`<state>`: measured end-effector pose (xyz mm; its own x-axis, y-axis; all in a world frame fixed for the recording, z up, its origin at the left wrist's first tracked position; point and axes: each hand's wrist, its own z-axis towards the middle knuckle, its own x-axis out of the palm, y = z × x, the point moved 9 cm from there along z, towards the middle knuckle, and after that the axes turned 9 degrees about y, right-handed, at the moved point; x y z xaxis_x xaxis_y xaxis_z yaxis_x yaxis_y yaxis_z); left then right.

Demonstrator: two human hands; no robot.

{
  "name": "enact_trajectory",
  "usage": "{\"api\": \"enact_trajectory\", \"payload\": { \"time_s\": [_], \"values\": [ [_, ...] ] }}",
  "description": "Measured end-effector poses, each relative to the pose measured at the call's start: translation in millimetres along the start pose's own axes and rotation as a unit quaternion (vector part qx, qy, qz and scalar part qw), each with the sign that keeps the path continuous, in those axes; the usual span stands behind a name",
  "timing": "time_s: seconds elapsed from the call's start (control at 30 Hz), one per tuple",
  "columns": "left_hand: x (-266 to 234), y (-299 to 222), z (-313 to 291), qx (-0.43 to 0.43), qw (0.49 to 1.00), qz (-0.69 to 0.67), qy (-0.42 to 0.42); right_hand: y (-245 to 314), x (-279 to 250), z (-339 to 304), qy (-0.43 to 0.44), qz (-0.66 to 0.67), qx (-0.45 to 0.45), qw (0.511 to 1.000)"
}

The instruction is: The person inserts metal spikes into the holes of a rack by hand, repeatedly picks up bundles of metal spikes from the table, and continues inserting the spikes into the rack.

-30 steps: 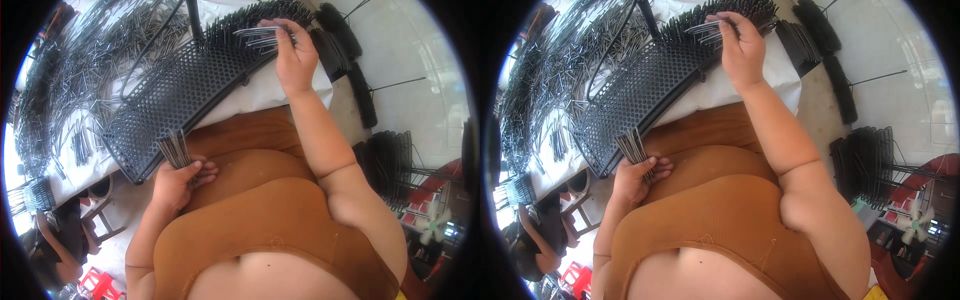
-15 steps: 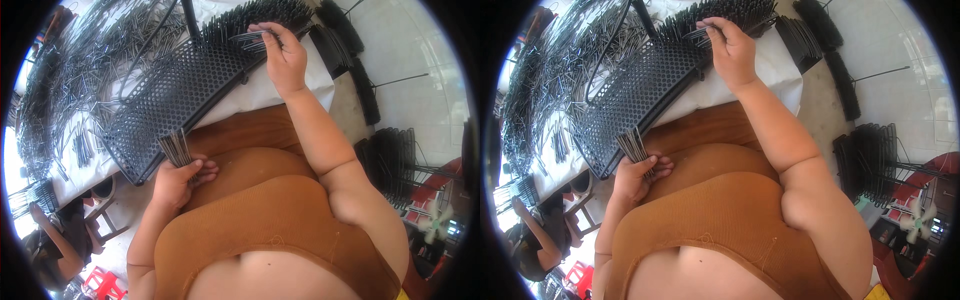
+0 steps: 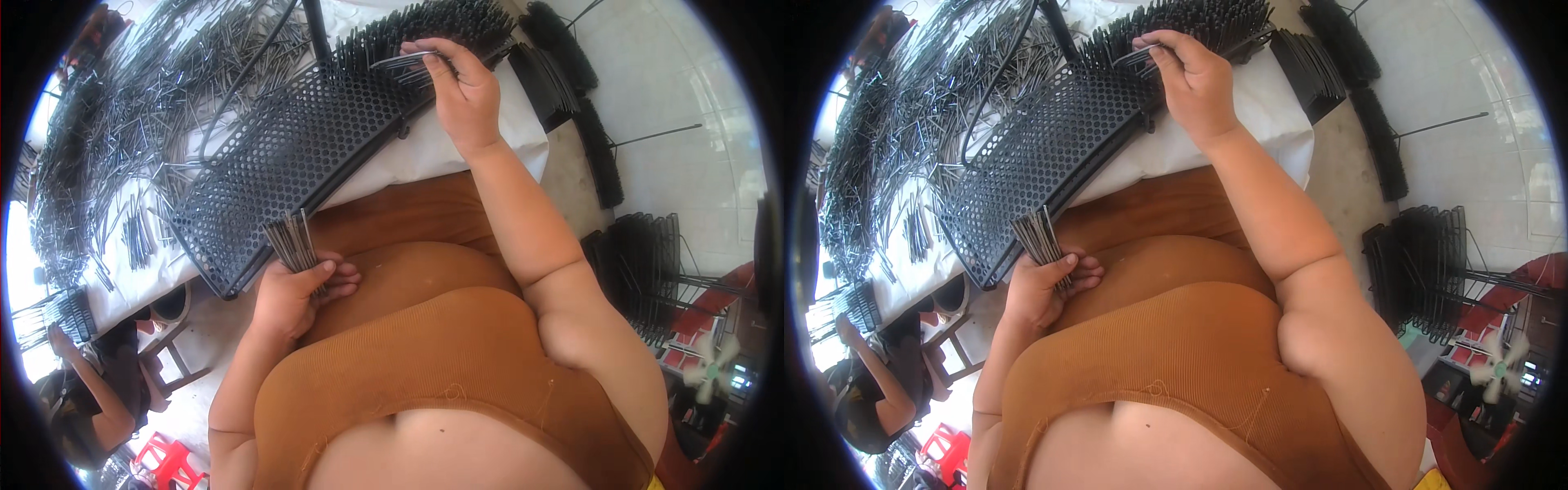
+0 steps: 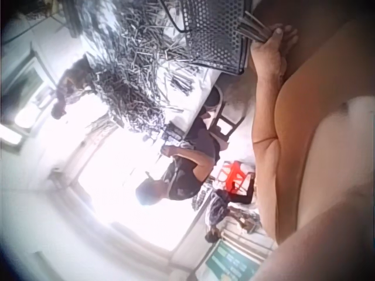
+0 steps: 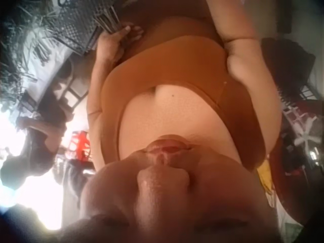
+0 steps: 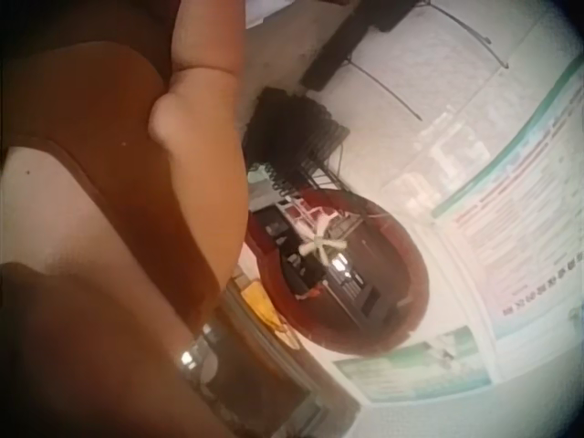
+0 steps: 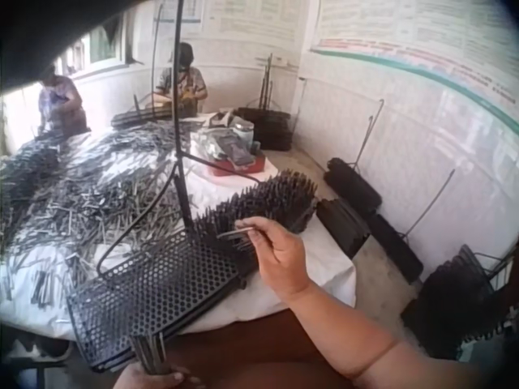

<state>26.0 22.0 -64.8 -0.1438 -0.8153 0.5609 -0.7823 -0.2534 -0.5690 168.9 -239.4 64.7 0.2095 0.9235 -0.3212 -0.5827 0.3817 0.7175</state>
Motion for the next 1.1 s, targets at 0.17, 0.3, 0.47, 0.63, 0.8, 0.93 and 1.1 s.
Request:
{"api": "enact_trajectory", "payload": {
  "time_s": [0.17,0.3,0.47,0.63,0.8,0.93,1.1],
  "values": [
    [0,0,1,0.003,1.0,0.001,-0.008,5,4,5,-0.003,0.001,-0.008,1.0],
    [1,0,0,0.004,1.0,0.001,-0.007,12,12,15,0.038,-0.041,-0.015,0.998],
    [1,0,-2,0.008,1.0,-0.006,-0.008,2,4,11,0.033,-0.019,-0.004,0.999],
    [1,-1,-2,0.006,1.0,-0.005,-0.006,-11,3,9,0.015,0.057,0.068,0.996],
    [1,1,-1,0.005,1.0,-0.007,-0.003,-6,10,4,0.038,0.049,0.092,0.994],
    [3,1,1,0.006,1.0,-0.01,0.005,-3,14,4,0.042,0.028,0.08,0.996],
    [2,2,1,0.001,1.0,-0.01,0.001,-16,8,3,-0.01,0.125,0.074,0.989]
  ]
}}
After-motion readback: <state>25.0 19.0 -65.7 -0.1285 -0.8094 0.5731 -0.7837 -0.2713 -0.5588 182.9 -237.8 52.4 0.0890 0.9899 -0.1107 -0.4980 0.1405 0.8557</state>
